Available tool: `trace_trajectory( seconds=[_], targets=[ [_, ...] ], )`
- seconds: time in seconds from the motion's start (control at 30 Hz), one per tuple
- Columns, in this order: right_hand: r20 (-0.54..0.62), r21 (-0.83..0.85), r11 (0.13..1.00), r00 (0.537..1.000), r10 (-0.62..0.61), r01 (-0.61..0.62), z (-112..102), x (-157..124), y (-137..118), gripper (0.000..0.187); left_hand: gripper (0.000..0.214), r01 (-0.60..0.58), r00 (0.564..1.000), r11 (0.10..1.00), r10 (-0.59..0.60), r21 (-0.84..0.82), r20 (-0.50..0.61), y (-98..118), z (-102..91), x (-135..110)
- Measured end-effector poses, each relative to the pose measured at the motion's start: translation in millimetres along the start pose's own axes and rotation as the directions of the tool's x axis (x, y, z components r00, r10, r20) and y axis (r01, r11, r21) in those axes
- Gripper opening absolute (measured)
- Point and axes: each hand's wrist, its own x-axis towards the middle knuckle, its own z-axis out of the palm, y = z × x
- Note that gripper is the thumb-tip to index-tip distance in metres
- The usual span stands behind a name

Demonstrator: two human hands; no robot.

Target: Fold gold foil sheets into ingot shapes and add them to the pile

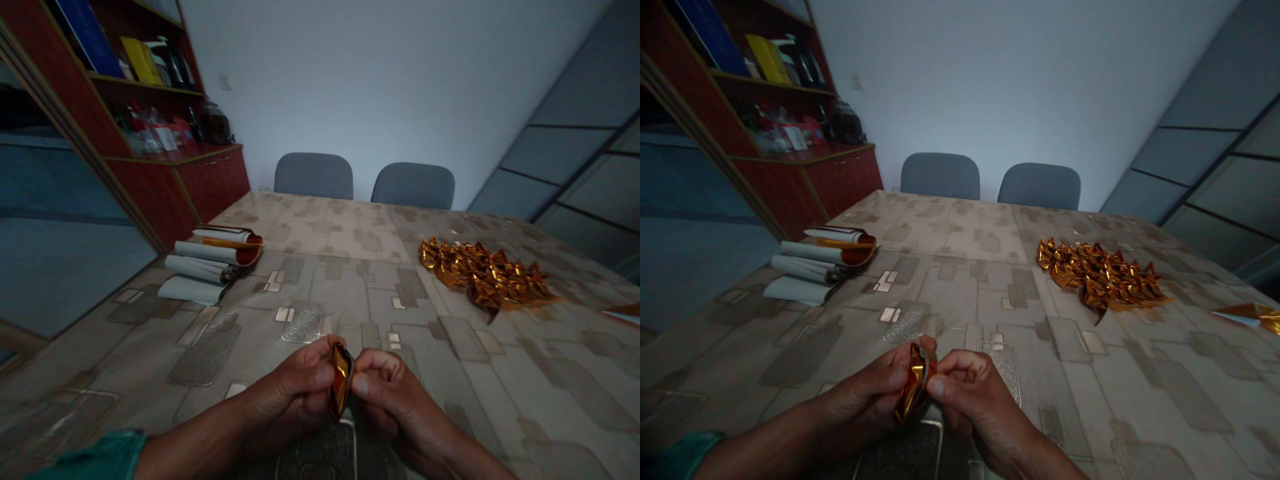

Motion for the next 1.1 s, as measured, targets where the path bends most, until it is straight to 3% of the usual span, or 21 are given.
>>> trace_trajectory(
  seconds=[0.2,0.43,0.73,0.93,1.1],
  targets=[
    [0.004,0.001,0.999,0.999,0.053,-0.053,-0.9,-0.8,2.8,0.038,0.038,-0.02,0.998,0.999,0.018,-0.041,-0.061,-0.4,-3.4,0.4],
    [0.06,-0.039,0.997,0.996,0.072,-0.07,-4.4,0.1,5.2,0.042,0.041,0.042,0.999,0.999,-0.042,0.008,-0.027,-5.1,-8.2,3.5],
    [0.006,-0.07,0.997,0.999,0.043,-0.042,-2.0,0.8,-0.2,0.04,0.04,0.017,0.999,1.0,-0.017,-0.01,-0.044,-4.1,-9.1,2.0],
    [0.057,-0.286,0.958,0.998,0.023,-0.006,-9.4,-2.0,-17.7,0.048,0.033,0.0,0.995,1.0,0.0,0.002,-0.095,-0.7,-4.6,3.3],
    [-0.004,-0.474,0.876,0.994,-0.107,0.093,-14.6,-6.0,-33.0,0.049,0.029,0.004,0.998,1.0,-0.005,-0.011,-0.059,1.4,-1.6,5.4]
  ],
)
